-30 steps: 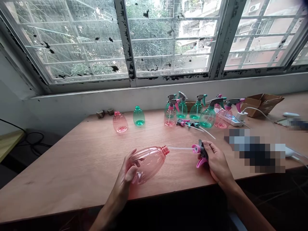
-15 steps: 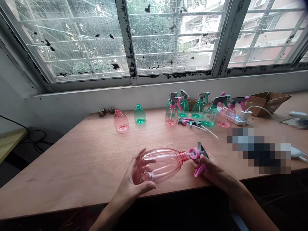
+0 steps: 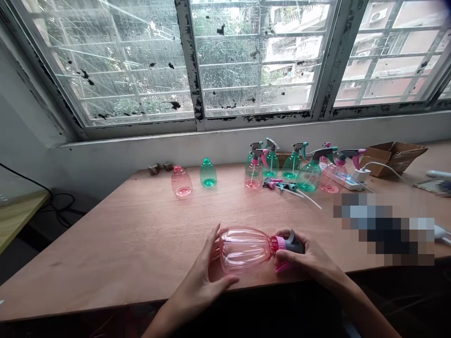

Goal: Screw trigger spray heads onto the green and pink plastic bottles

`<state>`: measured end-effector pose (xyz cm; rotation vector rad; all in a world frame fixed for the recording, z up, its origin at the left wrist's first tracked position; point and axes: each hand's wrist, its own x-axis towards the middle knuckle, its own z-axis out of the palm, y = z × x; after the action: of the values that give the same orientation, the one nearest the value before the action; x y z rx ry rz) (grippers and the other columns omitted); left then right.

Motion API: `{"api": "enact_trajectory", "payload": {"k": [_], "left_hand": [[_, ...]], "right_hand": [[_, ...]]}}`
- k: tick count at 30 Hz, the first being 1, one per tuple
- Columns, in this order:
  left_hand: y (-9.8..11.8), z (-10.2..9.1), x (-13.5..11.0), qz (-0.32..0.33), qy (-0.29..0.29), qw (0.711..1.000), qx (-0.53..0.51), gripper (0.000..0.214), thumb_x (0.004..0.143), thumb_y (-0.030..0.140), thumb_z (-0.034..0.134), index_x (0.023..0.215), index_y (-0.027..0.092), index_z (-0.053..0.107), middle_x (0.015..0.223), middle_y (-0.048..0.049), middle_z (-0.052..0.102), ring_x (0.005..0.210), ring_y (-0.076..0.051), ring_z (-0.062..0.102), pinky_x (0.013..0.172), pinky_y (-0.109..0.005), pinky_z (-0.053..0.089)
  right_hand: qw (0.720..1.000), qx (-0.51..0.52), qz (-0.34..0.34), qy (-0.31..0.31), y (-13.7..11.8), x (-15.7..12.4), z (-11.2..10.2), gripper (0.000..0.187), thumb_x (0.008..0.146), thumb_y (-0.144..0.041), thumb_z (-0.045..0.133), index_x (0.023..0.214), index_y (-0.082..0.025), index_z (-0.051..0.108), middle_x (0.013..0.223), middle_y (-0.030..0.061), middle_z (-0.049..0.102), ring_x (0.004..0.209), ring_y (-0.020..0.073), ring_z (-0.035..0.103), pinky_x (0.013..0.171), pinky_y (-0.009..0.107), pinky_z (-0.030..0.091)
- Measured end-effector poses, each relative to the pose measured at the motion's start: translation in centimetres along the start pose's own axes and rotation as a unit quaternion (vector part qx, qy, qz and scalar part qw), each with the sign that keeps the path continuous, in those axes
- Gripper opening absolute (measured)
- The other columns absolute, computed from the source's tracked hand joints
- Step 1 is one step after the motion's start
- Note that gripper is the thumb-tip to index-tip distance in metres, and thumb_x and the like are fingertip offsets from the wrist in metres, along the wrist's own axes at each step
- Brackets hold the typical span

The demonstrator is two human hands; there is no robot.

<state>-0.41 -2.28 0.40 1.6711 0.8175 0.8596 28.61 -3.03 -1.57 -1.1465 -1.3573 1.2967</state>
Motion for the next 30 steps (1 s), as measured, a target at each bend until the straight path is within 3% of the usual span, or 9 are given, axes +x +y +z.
{"api": "enact_trajectory", "payload": {"k": [4,9,13,16,19,21,25,30], "left_hand": [[0.58,0.27,-0.06,-0.021,-0.022,0.999,0.010,0.113,0.078,0.025,0.083,0.158,0.033,0.004,0.168,-0.0050,0.010,0.151,-0.031,0.020,0.124,-0.044,0.024],[0.17,0.37,0.38,-0.023,-0.009,0.999,-0.023,0.096,0.082,0.023,0.078,0.156,0.032,0.018,0.163,-0.0075,0.027,0.146,-0.030,0.035,0.120,-0.042,0.033],[-0.34,0.23,0.62,-0.021,-0.002,1.000,-0.012,0.095,0.085,0.021,0.075,0.156,0.035,0.013,0.159,-0.0082,0.034,0.136,-0.027,0.050,0.119,-0.044,0.033],[-0.19,-0.01,0.66,-0.040,0.006,0.999,-0.002,0.109,0.079,0.021,0.080,0.158,0.031,0.006,0.158,-0.0101,0.035,0.139,-0.028,0.044,0.121,-0.043,0.028],[0.27,-0.25,0.52,-0.067,0.004,0.998,0.003,0.105,0.077,0.024,0.081,0.158,0.023,0.014,0.149,-0.0122,0.047,0.142,-0.029,0.039,0.122,-0.042,0.025],[0.44,-0.29,0.36,-0.065,-0.006,0.998,0.014,0.099,0.080,0.024,0.079,0.158,0.025,0.019,0.148,-0.0112,0.049,0.139,-0.029,0.043,0.121,-0.043,0.027],[0.28,-0.11,0.10,-0.018,-0.010,0.999,0.027,0.094,0.086,0.020,0.073,0.157,0.037,0.014,0.160,-0.0037,0.035,0.144,-0.027,0.038,0.123,-0.046,0.021],[0.36,-0.16,-0.01,-0.042,-0.022,0.999,0.001,0.106,0.080,0.019,0.078,0.158,0.033,0.007,0.158,-0.0055,0.039,0.146,-0.027,0.034,0.124,-0.044,0.020]], "right_hand": [[1.000,0.000,-0.003,-0.020,-0.40,-0.36,0.26,0.038,0.082,-0.044,0.076,0.103,-0.019,0.058,0.076,0.0020,0.076,0.071,0.0216,0.072,0.067,0.030,0.055],[1.000,-0.010,0.004,-0.015,-0.70,-0.42,0.46,0.039,0.080,-0.047,0.076,0.101,-0.020,0.057,0.073,0.0010,0.074,0.068,0.0210,0.070,0.064,0.030,0.054],[1.000,-0.024,-0.006,-0.001,-0.31,-0.24,0.17,0.039,0.080,-0.046,0.078,0.101,-0.019,0.059,0.073,-0.0009,0.072,0.067,0.0189,0.067,0.063,0.027,0.051],[0.999,-0.033,-0.011,0.003,-0.03,-0.07,-0.05,0.042,0.079,-0.046,0.078,0.106,-0.018,0.063,0.078,-0.0008,0.071,0.070,0.0181,0.065,0.065,0.026,0.050],[0.999,-0.045,-0.016,0.000,0.02,0.08,-0.08,0.041,0.079,-0.046,0.079,0.105,-0.018,0.066,0.080,0.0001,0.071,0.072,0.0187,0.065,0.067,0.027,0.050],[0.999,-0.038,-0.017,0.004,-0.06,0.16,0.01,0.040,0.078,-0.047,0.079,0.102,-0.017,0.067,0.078,0.0005,0.072,0.070,0.0193,0.066,0.065,0.028,0.050],[1.000,0.020,0.001,0.000,-0.23,0.23,0.25,0.041,0.078,-0.048,0.078,0.100,-0.017,0.064,0.068,0.0013,0.073,0.063,0.0202,0.067,0.061,0.029,0.050],[1.000,0.025,-0.004,-0.001,-0.13,0.18,0.13,0.041,0.077,-0.047,0.080,0.101,-0.017,0.064,0.070,0.0013,0.074,0.063,0.0198,0.068,0.060,0.029,0.051]]}}
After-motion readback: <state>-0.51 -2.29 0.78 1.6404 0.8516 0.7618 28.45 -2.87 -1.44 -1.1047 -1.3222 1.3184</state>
